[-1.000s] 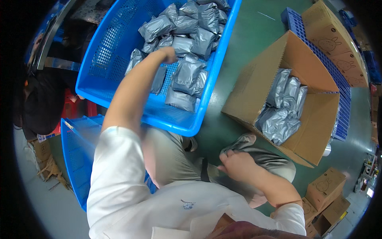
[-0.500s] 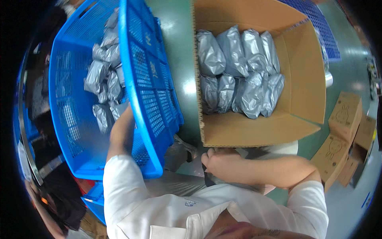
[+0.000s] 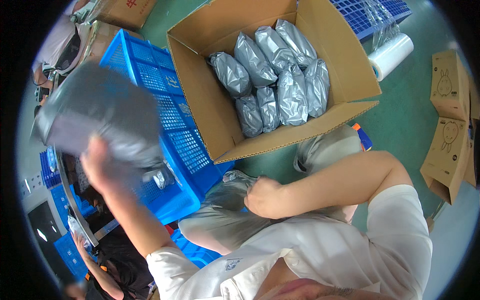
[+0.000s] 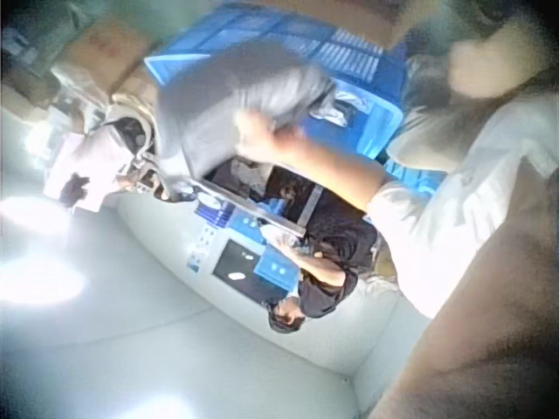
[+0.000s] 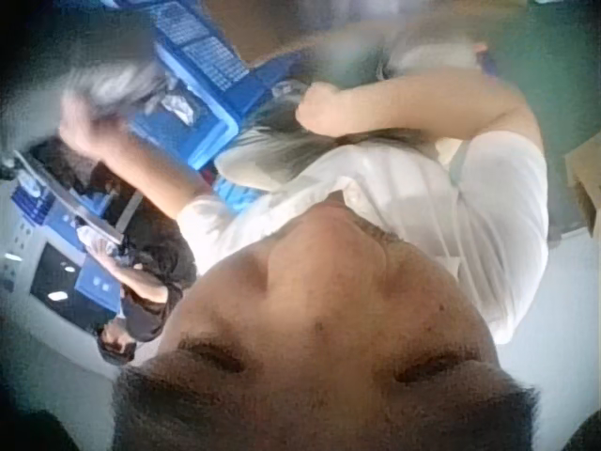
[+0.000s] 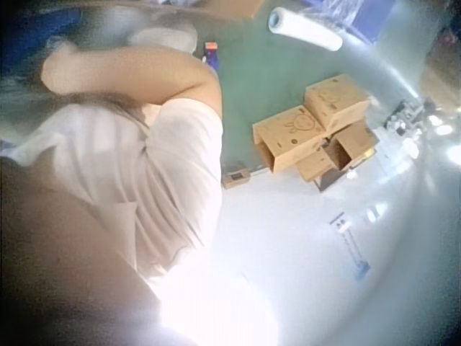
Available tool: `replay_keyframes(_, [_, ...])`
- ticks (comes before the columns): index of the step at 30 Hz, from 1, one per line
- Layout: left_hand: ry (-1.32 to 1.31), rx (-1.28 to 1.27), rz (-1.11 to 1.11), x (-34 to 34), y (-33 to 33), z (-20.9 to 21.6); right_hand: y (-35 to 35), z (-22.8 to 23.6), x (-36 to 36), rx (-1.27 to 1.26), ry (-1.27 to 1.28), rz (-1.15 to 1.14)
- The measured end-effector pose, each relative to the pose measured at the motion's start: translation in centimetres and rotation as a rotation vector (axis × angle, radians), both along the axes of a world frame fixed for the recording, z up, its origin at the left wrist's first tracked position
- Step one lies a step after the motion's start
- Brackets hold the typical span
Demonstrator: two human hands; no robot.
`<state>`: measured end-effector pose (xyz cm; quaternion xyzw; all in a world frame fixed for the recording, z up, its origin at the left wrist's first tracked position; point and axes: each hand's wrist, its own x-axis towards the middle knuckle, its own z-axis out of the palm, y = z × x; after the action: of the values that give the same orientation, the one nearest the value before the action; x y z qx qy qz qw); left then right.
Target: The person sits on the floor and transfers small, silver-wrapped packages from a blue plastic basket into a cardboard box. They pick up the packages by hand and place them into the box, filling it up.
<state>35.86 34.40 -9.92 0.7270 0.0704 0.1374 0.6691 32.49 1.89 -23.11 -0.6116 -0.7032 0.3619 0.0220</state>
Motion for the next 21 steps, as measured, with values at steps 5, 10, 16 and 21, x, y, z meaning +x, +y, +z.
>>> replay_keyframes(5, [0.518,-0.083,-0.194,8.9,-16.7,-5.2,-0.4,-0.3,0.2,-0.062,-0.116,0.016])
replay_keyframes(10, [0.876,1.071,-0.761,12.1,-16.1,-12.6,-0.3,0.4,0.0,-0.039,-0.086,0.017])
replay_keyframes(16, [1.077,1.388,-1.070,17.7,-22.0,-14.5,-0.7,0.6,-0.2,0.030,-0.073,-0.017])
replay_keyframes(21, [1.167,1.579,-1.219,20.0,-19.0,-23.0,-0.4,0.5,-0.5,0.058,-0.005,-0.017])
